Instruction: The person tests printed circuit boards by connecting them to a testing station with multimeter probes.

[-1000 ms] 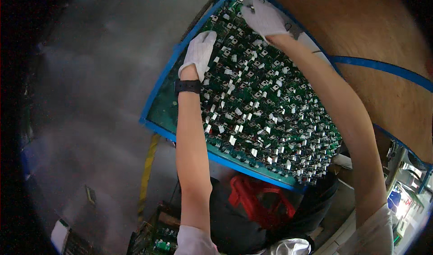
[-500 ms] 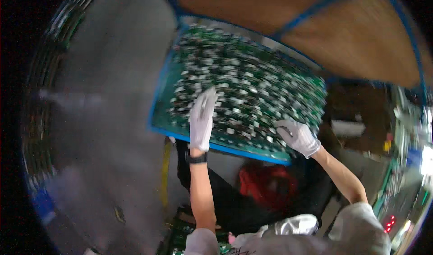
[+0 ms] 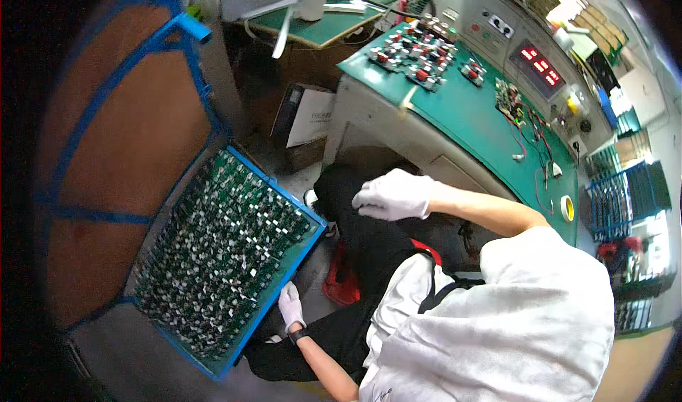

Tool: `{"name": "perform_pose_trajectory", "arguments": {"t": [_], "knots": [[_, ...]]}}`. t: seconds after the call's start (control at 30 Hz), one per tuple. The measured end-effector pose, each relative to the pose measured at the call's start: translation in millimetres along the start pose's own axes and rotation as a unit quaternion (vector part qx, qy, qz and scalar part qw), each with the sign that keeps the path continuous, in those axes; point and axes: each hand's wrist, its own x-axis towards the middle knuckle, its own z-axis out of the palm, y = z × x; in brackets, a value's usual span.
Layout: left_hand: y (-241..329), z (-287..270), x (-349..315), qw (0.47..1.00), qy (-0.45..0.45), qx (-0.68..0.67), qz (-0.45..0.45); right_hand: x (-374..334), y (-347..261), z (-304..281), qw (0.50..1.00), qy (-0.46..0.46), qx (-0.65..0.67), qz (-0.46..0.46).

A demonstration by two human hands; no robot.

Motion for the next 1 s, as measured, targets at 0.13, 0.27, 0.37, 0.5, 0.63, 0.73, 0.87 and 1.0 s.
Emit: {"name": "perform_pose_trajectory", "arguments": {"t": [0.13, 0.27, 0.37, 0.5, 0.63, 0.73, 0.87, 1.0], "knots": [[-72, -2, 3, 0.984, -0.005, 0.16, -0.08, -40, 34, -55, 0.989, 0.134, -0.036, 0.046], [-73, 11, 7, 0.984, -0.031, 0.028, -0.175, -89, 108, -99, 0.953, 0.263, -0.084, 0.127], [-57, 11, 7, 0.98, -0.043, 0.008, -0.193, -104, 148, -132, 0.927, 0.269, -0.089, 0.246], [-71, -12, -11, 0.981, -0.039, -0.011, -0.192, -62, 164, -149, 0.924, 0.289, -0.068, 0.24], [-68, -5, -9, 0.978, -0.019, -0.013, -0.206, -24, 197, -156, 0.918, 0.293, -0.185, 0.192], [-81, -1, -10, 0.979, -0.029, -0.017, -0.202, 9, 215, -173, 0.918, 0.304, -0.192, 0.167], [-89, -5, -22, 0.975, -0.019, -0.017, -0.219, 47, 225, -201, 0.934, 0.244, -0.223, 0.139], [-96, -2, -35, 0.966, -0.009, -0.029, -0.258, 75, 242, -200, 0.943, 0.171, -0.227, 0.173]]}}
